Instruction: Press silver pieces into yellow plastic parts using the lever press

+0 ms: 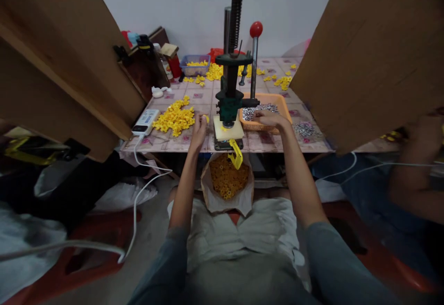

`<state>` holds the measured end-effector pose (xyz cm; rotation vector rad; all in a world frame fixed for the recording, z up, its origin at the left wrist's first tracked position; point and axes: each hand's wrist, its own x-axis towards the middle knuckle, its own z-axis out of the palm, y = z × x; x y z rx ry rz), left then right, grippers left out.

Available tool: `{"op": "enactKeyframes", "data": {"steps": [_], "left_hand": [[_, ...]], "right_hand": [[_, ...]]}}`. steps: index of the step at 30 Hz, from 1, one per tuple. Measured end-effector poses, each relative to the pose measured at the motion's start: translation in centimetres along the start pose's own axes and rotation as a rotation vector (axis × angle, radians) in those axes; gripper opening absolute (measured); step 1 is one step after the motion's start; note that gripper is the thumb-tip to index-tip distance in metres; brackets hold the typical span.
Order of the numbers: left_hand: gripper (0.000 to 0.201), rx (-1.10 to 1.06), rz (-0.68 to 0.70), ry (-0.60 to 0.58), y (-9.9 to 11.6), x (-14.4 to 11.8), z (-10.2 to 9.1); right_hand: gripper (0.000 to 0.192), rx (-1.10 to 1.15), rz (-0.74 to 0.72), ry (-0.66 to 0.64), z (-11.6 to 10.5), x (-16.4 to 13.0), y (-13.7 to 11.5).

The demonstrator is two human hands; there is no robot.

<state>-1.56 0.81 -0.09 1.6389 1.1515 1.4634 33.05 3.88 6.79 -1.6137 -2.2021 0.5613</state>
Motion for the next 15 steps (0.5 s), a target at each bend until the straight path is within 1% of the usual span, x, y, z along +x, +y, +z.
{"op": "enactKeyframes", "data": {"steps": [2, 4, 5, 7, 9, 10, 11, 13, 15], "left_hand": [[0.068, -0.057, 0.021, -0.049, 0.2, -0.2, 0.3], [0.066, -0.102, 0.034, -0.084, 0.4, -0.2, 0.7], [0.065, -0.117, 0.033, -0.092, 0.5, -0.1, 0.8], [0.063, -0.132, 0.018, -0.096, 0.6, -0.1, 1.0], [0.061, -0.136, 0.000, -0.104, 0.8, 0.0, 1.1], [0.060, -0.133, -0.008, -0.114, 0.9, 0.0, 1.1], [0.060, -0.126, -0.015, -0.124, 1.0, -0.1, 1.1], [0.062, -0.108, -0.031, -0.133, 1.2, -0.2, 1.1], [0.067, -0.096, -0.050, -0.142, 1.4, -0.2, 1.1]], "right_hand": [[0.014, 0.029, 0.046, -0.044, -0.4, -0.4, -0.6], [0.018, 0.085, 0.061, -0.015, -0.7, -0.9, -1.3], [0.020, 0.112, 0.055, 0.032, -0.6, -1.3, -1.8], [0.024, 0.143, 0.012, 0.180, -0.2, -2.0, -2.7], [0.028, 0.141, -0.057, 0.332, 0.6, -3.0, -3.6], [0.030, 0.126, -0.104, 0.384, 1.2, -3.4, -4.0], [0.031, 0.096, -0.156, 0.412, 1.8, -3.9, -4.5], [0.034, -0.018, -0.243, 0.427, 3.3, -4.6, -5.5], [0.034, -0.138, -0.266, 0.465, 4.8, -5.2, -6.5]]}}
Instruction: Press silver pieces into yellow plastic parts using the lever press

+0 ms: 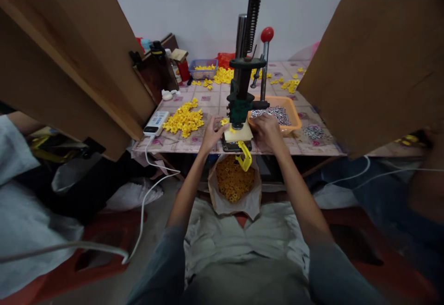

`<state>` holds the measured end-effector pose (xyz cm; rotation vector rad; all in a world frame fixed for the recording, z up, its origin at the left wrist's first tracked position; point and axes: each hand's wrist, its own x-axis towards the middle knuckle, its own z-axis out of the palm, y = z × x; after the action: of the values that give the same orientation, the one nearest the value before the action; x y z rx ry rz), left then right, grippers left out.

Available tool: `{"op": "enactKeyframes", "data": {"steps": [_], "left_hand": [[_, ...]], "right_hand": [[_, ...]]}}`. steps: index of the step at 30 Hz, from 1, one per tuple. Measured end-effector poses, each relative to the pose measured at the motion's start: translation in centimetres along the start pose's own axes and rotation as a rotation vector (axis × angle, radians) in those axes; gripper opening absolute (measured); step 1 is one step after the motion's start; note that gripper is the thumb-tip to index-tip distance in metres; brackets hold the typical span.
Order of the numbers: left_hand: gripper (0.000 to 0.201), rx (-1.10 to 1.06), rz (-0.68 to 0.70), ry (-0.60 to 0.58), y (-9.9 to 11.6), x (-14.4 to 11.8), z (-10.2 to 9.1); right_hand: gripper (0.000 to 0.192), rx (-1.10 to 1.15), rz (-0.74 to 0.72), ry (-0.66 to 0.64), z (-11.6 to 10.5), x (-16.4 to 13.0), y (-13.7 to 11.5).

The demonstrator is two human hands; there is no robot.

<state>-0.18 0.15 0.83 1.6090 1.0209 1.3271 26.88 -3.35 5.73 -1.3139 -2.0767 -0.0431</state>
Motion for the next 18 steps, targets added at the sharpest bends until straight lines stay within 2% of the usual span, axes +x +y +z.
{"op": "enactKeyframes", "data": {"steps": [4, 6, 9, 13, 15, 18], "left_hand": [[0.069, -0.019, -0.015, -0.062, -0.2, 0.0, -0.1], [0.067, -0.014, -0.006, -0.090, -0.5, 0.1, -0.2], [0.064, -0.004, 0.018, -0.110, -0.8, 0.3, -0.3], [0.062, -0.017, 0.037, -0.086, -0.6, 0.4, -0.2], [0.061, -0.005, 0.044, -0.090, -0.3, 0.3, -0.2], [0.060, 0.025, 0.042, -0.162, 0.3, 0.0, -0.5]], "right_hand": [[0.028, -0.089, 0.077, 0.188, 2.0, -1.0, -2.1], [0.025, -0.083, 0.079, 0.213, 2.8, -1.2, -2.9], [0.025, -0.021, 0.037, 0.148, 3.4, -1.5, -3.6], [0.031, 0.178, -0.075, 0.025, 3.0, -2.4, -3.9], [0.035, 0.207, -0.124, 0.007, 2.3, -2.8, -4.0], [0.038, 0.156, -0.150, 0.032, 1.6, -2.9, -4.3]]}}
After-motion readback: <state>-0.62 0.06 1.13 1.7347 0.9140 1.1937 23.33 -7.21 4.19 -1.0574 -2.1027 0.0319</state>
